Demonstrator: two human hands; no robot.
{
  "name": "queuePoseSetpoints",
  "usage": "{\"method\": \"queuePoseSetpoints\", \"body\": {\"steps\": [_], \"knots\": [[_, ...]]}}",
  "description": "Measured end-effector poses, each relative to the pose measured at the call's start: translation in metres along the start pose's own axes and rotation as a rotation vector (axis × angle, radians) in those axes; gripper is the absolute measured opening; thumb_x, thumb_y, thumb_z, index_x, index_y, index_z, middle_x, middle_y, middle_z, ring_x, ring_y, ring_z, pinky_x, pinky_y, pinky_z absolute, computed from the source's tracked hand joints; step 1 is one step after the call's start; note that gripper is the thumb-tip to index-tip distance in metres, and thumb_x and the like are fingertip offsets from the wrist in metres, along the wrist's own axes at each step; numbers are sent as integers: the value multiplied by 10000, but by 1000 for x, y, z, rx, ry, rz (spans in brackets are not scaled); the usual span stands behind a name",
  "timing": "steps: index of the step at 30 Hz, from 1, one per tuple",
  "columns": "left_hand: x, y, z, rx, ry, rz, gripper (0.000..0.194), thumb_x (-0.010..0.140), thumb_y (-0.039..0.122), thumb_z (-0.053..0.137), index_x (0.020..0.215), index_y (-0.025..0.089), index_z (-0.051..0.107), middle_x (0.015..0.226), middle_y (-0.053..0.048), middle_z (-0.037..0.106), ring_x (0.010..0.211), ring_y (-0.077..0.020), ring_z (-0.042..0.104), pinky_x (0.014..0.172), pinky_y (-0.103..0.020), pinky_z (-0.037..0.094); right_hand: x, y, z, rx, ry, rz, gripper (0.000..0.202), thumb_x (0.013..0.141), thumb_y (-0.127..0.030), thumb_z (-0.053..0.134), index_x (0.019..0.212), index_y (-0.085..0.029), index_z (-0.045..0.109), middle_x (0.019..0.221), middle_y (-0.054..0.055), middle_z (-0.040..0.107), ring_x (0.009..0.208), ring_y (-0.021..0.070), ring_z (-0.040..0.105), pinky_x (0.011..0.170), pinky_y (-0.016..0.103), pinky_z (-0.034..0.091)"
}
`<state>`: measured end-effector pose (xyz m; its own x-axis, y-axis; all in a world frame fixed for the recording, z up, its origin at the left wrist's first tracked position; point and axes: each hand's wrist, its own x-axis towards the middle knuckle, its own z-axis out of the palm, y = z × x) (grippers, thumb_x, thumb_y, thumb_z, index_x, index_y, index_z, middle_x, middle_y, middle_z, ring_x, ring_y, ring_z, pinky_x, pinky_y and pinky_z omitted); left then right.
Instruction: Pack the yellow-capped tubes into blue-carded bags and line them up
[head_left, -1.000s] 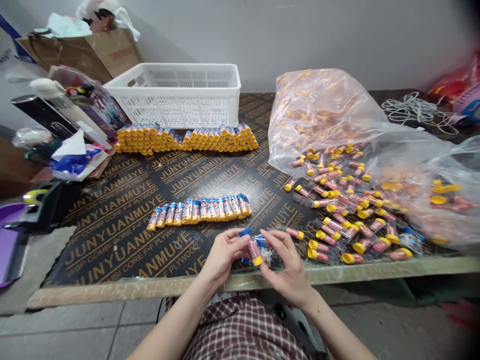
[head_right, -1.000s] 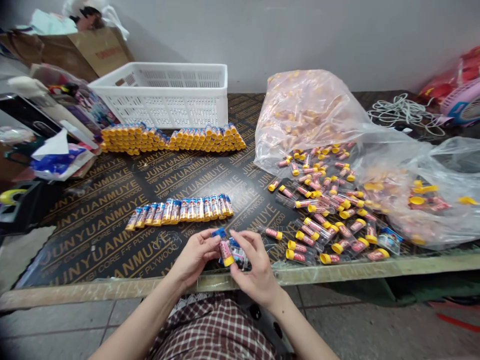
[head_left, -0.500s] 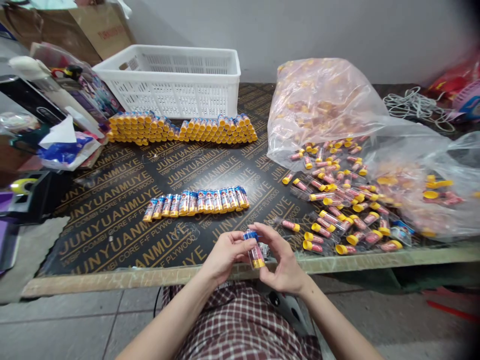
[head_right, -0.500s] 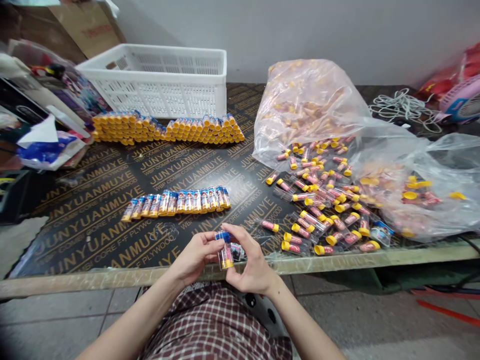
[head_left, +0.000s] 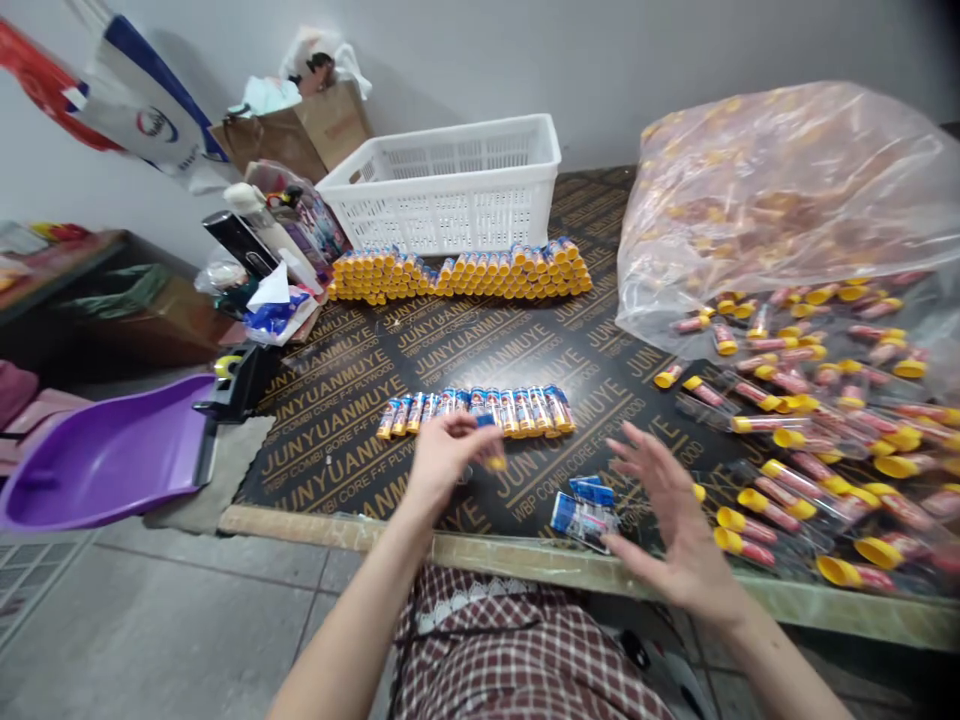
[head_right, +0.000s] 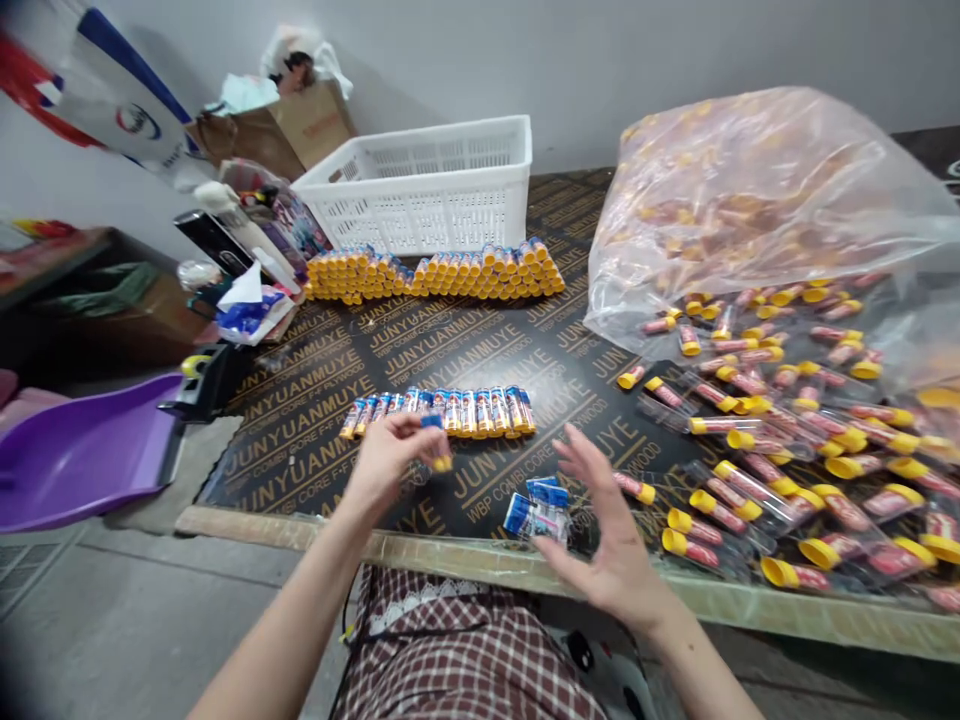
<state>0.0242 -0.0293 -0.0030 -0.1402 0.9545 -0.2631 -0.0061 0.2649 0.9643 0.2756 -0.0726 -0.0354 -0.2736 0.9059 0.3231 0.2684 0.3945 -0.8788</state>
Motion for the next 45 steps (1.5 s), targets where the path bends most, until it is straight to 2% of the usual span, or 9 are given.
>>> {"method": "queuePoseSetpoints", "body": {"steps": [3, 6, 12, 14, 18, 20, 32, 38, 45], "knots": [[37, 6, -46, 459, 353, 148, 402, 515, 427, 791, 764, 149, 642, 568, -1, 615, 526, -151, 568, 551, -261, 430, 0, 10, -18, -79, 133, 90, 759, 788, -285, 646, 1429, -315, 239, 1446, 89, 339, 1249, 278, 447, 1003, 478, 430], [63, 1, -70, 816, 378, 146, 383, 544, 464, 769, 741, 151, 669, 597, -31, 623, 595, -182, 583, 590, -276, 417, -3, 14, -29, -172, 157, 130, 693, 797, -334, 644, 1402, -316, 305, 1415, 82, 380, 1226, 265, 467, 910, 419, 507], [48, -1, -46, 904, 491, 338, 441, 733, 507, 631, 911, 108, 688, 725, -70, 655, 687, -191, 577, 673, -291, 405, -6, 29, -54, -590, 169, 31, 467, 843, -375, 591, 1280, -248, 488, 1306, 95, 498, 1187, 270, 476, 979, 460, 420], [30, -7, -21, 852, 395, 404, 346, 778, 462, 604, 860, 136, 686, 758, -52, 659, 695, -164, 570, 674, -265, 406, -7, 41, -63, -741, 112, 18, 422, 836, -390, 601, 1214, -210, 550, 1168, 103, 596, 1058, 275, 528, 922, 466, 430], [-5, -35, 40, 824, -160, 361, 218, 741, 417, 666, 760, 200, 675, 734, -4, 647, 671, -143, 574, 632, -236, 404, -7, 58, -69, -911, -79, 78, 341, 835, -329, 605, 1139, -175, 608, 967, 99, 673, 891, 284, 528, 761, 447, 424], [-15, -49, 60, 887, -293, 306, 238, 693, 405, 717, 822, 211, 666, 801, -9, 639, 724, -161, 584, 637, -245, 397, -7, 59, -67, -923, -110, 100, 281, 859, -269, 560, 1116, -173, 623, 922, 101, 677, 863, 282, 524, 723, 429, 403], [-16, -59, 67, 879, -314, 250, 83, 729, 243, 677, 673, 199, 634, 739, -2, 621, 709, -163, 571, 644, -264, 357, -11, 44, -48, -627, 55, 136, 264, 920, -253, 451, 1146, -192, 573, 984, 81, 561, 884, 200, 591, 785, 346, 482], [-23, -61, 68, 850, -276, 373, 82, 761, 205, 622, 683, 207, 649, 729, -13, 605, 735, -168, 560, 655, -264, 361, -11, 30, -36, -420, 148, 185, 216, 865, -270, 562, 1068, -195, 569, 981, 64, 606, 904, 212, 593, 798, 348, 480], [-23, -55, 66, 296, -290, 154, 111, 703, 232, 627, 667, 183, 534, 670, 9, 590, 633, -134, 543, 608, -234, 392, -9, 2, -23, -271, 256, 125, 51, 848, -222, 590, 887, -199, 615, 910, 53, 617, 864, 189, 590, 745, 315, 490]]}}
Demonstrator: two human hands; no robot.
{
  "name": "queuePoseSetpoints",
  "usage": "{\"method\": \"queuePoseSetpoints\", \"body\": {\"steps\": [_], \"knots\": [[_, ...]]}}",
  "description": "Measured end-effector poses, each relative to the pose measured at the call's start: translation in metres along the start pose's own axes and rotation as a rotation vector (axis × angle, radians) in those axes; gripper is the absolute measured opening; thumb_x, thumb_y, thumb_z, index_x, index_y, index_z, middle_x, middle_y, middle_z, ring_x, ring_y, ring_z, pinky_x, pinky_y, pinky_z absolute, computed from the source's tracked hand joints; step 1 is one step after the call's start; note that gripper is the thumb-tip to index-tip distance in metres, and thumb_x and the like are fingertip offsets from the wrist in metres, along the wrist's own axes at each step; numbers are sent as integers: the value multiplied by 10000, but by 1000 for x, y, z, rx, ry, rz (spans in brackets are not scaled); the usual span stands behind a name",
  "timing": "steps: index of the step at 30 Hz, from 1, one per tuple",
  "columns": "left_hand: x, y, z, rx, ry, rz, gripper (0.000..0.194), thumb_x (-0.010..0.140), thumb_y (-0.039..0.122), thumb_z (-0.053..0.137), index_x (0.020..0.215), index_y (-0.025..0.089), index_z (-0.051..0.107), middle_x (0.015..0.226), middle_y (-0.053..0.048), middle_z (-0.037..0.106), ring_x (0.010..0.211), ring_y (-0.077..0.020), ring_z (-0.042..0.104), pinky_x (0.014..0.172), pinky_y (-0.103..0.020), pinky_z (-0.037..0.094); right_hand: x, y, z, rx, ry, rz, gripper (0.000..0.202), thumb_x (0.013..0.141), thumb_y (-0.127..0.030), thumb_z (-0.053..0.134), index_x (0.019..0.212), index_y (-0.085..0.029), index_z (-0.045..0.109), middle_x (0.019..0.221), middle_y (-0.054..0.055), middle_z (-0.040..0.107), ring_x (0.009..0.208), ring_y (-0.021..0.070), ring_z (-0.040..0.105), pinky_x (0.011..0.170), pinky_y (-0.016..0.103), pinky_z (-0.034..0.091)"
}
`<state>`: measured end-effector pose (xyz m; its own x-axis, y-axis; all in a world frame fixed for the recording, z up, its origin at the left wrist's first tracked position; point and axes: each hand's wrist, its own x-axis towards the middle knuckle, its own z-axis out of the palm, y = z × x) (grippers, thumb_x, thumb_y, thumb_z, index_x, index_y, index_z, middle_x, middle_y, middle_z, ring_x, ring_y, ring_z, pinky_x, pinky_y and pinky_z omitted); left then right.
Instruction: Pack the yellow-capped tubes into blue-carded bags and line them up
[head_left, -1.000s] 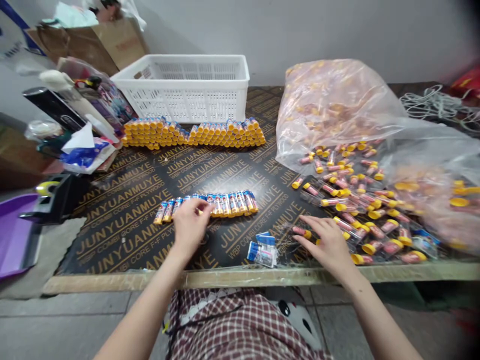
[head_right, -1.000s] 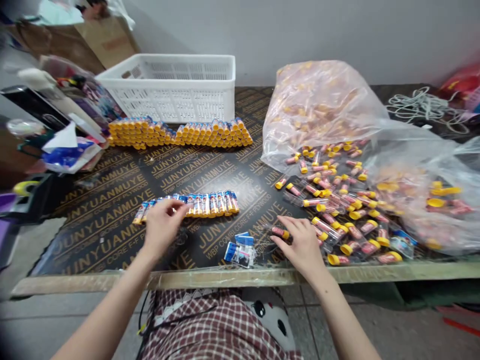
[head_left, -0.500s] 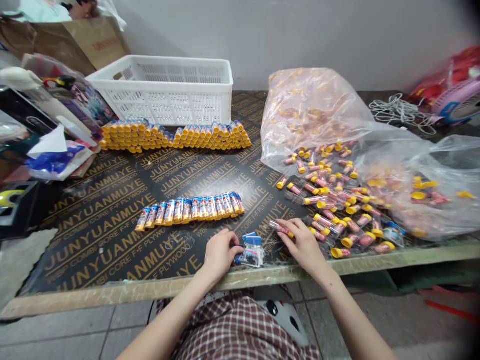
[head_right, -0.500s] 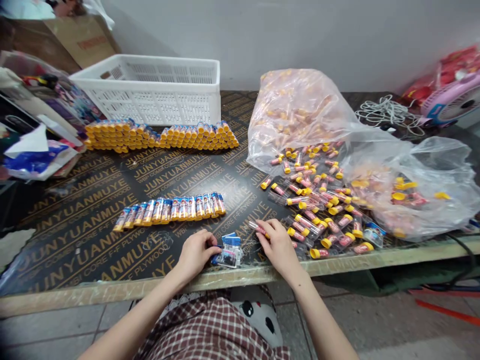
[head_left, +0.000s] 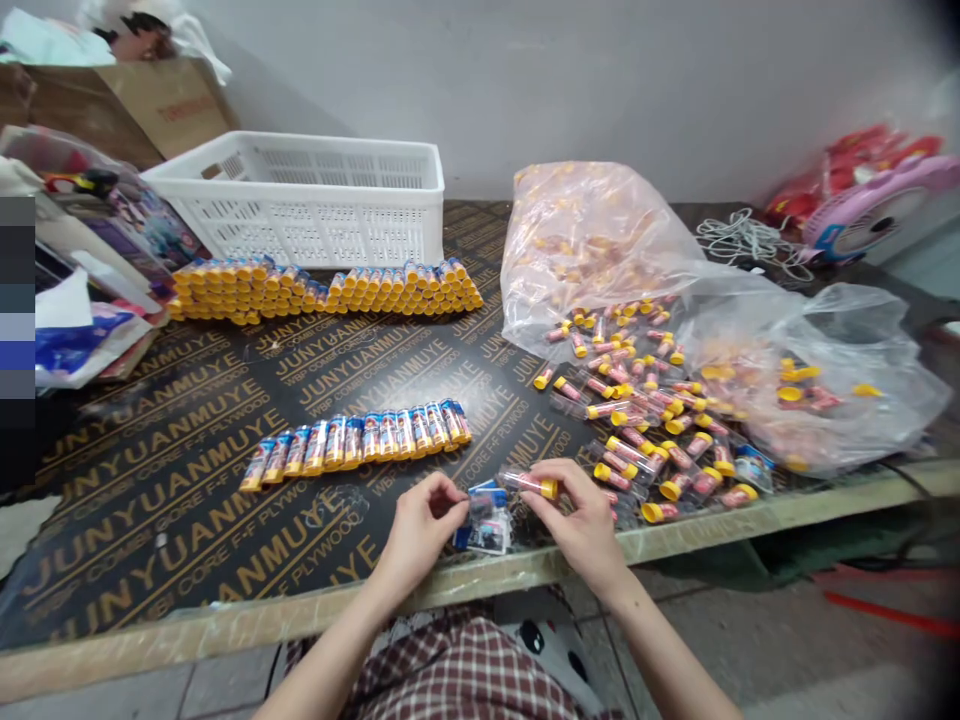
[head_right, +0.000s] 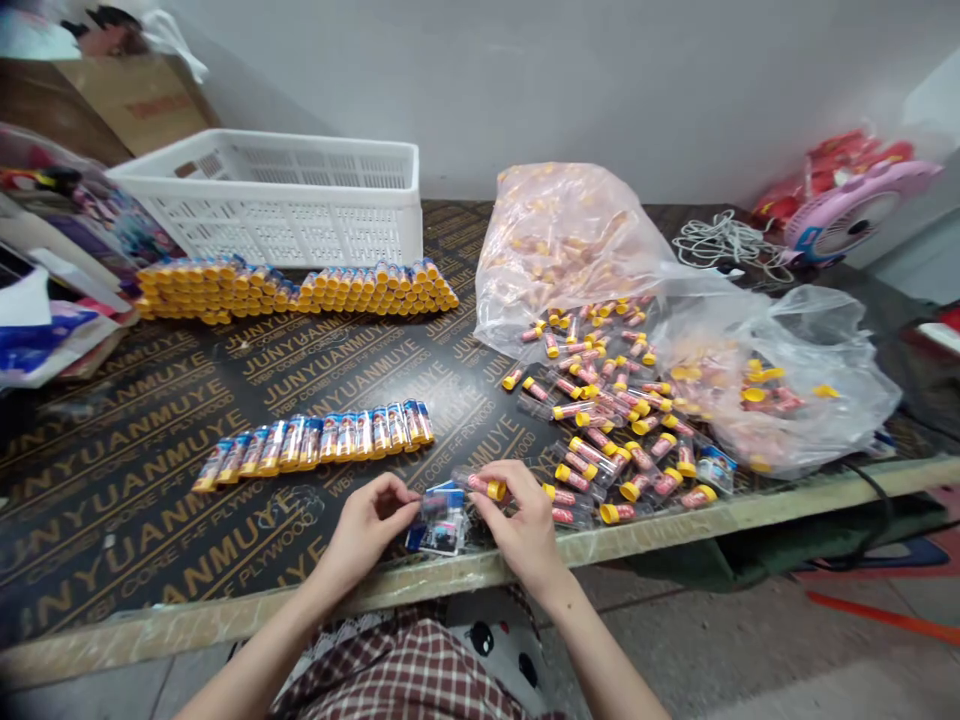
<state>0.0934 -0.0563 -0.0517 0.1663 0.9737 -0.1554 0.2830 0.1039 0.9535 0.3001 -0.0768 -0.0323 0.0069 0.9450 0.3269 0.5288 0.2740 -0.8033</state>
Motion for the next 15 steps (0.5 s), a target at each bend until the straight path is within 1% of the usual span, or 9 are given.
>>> {"method": "queuePoseSetpoints", "body": {"steps": [3, 6, 8, 11, 13, 15], "knots": [[4, 5, -4, -267, 47, -119, 197, 606, 225, 692, 673, 180, 513, 598, 52, 539, 552, -98, 498, 537, -196, 357, -1, -10, 0, 33, 7, -32, 142, 851, -187, 569, 964, -218, 649, 982, 64, 597, 953, 198, 579, 843, 351, 485], [6, 10, -7, -452, 126, -219, 263, 500, 165, 747, 698, 163, 574, 628, 50, 582, 574, -88, 517, 564, -188, 382, -5, -15, 2, 68, -24, -24, 252, 852, -171, 552, 1077, -247, 638, 1046, 74, 576, 990, 206, 569, 852, 360, 497], [7, 14, -8, -576, 146, -294, 260, 493, 178, 770, 710, 151, 628, 649, 27, 628, 587, -89, 535, 583, -193, 404, -9, -16, 4, 115, -17, -12, 276, 855, -174, 551, 1105, -260, 629, 1064, 74, 567, 993, 205, 570, 835, 349, 509], [8, 17, -10, -761, 139, -359, 244, 537, 262, 795, 717, 136, 689, 746, -31, 694, 664, -105, 585, 641, -208, 445, -15, -17, 8, 147, -5, 4, 278, 857, -186, 558, 1114, -268, 628, 1080, 73, 563, 1004, 210, 570, 847, 354, 507], [9, 18, -10, -818, 155, -367, 276, 543, 303, 812, 737, 133, 713, 808, -54, 711, 714, -115, 607, 669, -214, 459, -18, -18, 11, 129, 2, 7, 279, 855, -191, 564, 1116, -266, 628, 1087, 75, 568, 1014, 219, 566, 859, 366, 500], [10, 18, -11, -830, 182, -376, 309, 526, 327, 830, 742, 133, 724, 812, -60, 717, 707, -115, 612, 653, -209, 458, -20, -19, 13, 109, 15, -7, 287, 851, -185, 568, 1120, -264, 628, 1089, 76, 575, 1015, 224, 566, 862, 373, 495]]}}
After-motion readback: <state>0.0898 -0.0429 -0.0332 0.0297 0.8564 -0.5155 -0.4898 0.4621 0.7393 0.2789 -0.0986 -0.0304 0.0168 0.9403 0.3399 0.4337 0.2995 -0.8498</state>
